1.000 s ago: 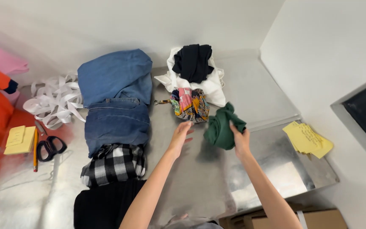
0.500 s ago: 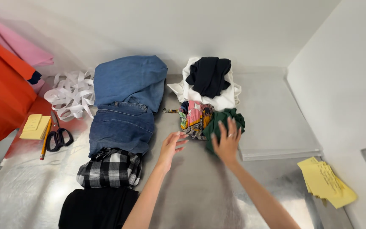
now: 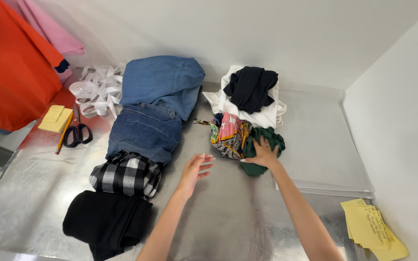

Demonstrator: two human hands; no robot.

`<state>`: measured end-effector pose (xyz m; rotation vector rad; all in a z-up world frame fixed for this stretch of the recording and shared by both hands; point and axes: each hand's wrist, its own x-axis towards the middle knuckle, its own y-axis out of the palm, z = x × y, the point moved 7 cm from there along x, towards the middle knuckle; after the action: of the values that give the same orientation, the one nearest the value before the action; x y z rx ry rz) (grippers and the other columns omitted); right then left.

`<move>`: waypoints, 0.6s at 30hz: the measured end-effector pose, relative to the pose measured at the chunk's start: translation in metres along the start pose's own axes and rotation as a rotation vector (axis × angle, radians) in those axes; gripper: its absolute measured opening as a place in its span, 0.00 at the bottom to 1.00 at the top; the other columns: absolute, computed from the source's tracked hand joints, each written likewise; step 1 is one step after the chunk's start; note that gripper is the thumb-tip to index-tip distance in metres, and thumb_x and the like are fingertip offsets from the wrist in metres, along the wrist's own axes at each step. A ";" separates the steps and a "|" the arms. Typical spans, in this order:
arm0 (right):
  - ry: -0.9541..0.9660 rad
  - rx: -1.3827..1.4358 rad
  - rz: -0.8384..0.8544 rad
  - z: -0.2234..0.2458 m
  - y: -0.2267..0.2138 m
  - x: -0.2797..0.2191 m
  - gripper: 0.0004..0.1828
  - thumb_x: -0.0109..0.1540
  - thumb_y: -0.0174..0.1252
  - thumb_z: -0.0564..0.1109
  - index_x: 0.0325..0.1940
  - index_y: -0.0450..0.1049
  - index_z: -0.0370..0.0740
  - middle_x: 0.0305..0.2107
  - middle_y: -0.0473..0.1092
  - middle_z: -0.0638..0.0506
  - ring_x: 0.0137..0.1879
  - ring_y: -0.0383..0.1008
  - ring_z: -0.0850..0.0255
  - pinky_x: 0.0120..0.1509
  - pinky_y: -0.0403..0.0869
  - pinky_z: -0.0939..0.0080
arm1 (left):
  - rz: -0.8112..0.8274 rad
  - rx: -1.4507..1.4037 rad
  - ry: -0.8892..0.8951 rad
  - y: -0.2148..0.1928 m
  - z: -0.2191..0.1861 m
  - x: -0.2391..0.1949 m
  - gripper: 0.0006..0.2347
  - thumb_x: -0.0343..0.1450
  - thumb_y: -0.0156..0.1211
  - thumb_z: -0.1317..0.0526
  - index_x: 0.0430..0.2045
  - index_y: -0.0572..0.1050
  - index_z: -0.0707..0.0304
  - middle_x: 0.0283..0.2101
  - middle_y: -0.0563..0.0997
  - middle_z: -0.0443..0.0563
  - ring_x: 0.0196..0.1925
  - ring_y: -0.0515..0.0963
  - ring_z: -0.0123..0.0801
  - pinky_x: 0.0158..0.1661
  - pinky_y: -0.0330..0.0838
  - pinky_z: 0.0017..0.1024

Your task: The person removes a green shirt, an orange shirt, and a pink shirt from hangers on a clothing rack. They fold each shirt by hand on a metal table and place them into a stack. The person then places a folded black garment into a clear plastic bag and seals it.

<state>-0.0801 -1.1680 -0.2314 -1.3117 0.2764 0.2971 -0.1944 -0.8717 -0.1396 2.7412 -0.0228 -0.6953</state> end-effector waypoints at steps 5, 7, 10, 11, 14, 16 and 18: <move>-0.007 0.026 -0.120 0.057 -0.055 -0.089 0.52 0.54 0.64 0.76 0.76 0.59 0.54 0.70 0.57 0.48 0.75 0.59 0.44 0.77 0.49 0.29 | -0.104 -0.027 0.053 -0.033 -0.009 -0.009 0.11 0.77 0.52 0.54 0.44 0.79 0.59 0.50 0.83 0.55 0.51 0.82 0.39 0.48 0.76 0.34; -0.060 0.122 -0.099 0.110 -0.094 -0.144 0.44 0.57 0.63 0.71 0.72 0.63 0.53 0.67 0.62 0.47 0.72 0.63 0.44 0.75 0.56 0.32 | -0.107 -0.018 0.084 -0.036 -0.026 -0.021 0.11 0.77 0.52 0.54 0.44 0.79 0.59 0.50 0.83 0.55 0.52 0.82 0.39 0.49 0.75 0.35; -0.116 0.277 -0.127 0.153 -0.120 -0.173 0.31 0.59 0.62 0.67 0.64 0.72 0.59 0.58 0.71 0.49 0.67 0.69 0.48 0.70 0.68 0.40 | -0.107 0.004 0.149 -0.040 -0.064 -0.044 0.11 0.76 0.53 0.54 0.43 0.79 0.58 0.50 0.83 0.54 0.52 0.82 0.38 0.50 0.75 0.35; -0.119 0.331 -0.179 0.161 -0.124 -0.174 0.26 0.58 0.63 0.68 0.59 0.76 0.66 0.54 0.75 0.52 0.65 0.72 0.53 0.68 0.71 0.44 | -0.103 0.013 0.184 -0.042 -0.078 -0.053 0.11 0.76 0.54 0.54 0.42 0.79 0.58 0.49 0.83 0.53 0.52 0.82 0.38 0.50 0.75 0.34; -0.201 0.463 -0.230 0.215 -0.156 -0.203 0.22 0.57 0.65 0.62 0.56 0.78 0.65 0.51 0.78 0.50 0.65 0.73 0.53 0.68 0.71 0.47 | -0.133 0.060 0.290 -0.061 -0.121 -0.088 0.12 0.75 0.55 0.52 0.44 0.79 0.58 0.50 0.83 0.55 0.54 0.82 0.39 0.52 0.75 0.35; -0.288 0.457 -0.286 0.243 -0.167 -0.222 0.21 0.58 0.65 0.60 0.56 0.78 0.66 0.48 0.79 0.51 0.62 0.75 0.53 0.66 0.72 0.48 | -0.154 0.056 0.347 -0.082 -0.146 -0.118 0.12 0.76 0.55 0.53 0.45 0.80 0.58 0.50 0.83 0.56 0.54 0.82 0.41 0.53 0.75 0.37; -0.375 0.458 -0.343 0.276 -0.175 -0.239 0.21 0.59 0.65 0.58 0.56 0.79 0.67 0.46 0.80 0.52 0.60 0.76 0.54 0.64 0.73 0.50 | -0.175 0.058 0.403 -0.110 -0.166 -0.143 0.12 0.76 0.56 0.53 0.45 0.80 0.58 0.50 0.83 0.57 0.55 0.82 0.42 0.54 0.75 0.39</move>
<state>-0.2298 -0.9537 0.0775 -0.8106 -0.1914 0.1686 -0.2499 -0.7050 0.0317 2.9107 0.2929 -0.1740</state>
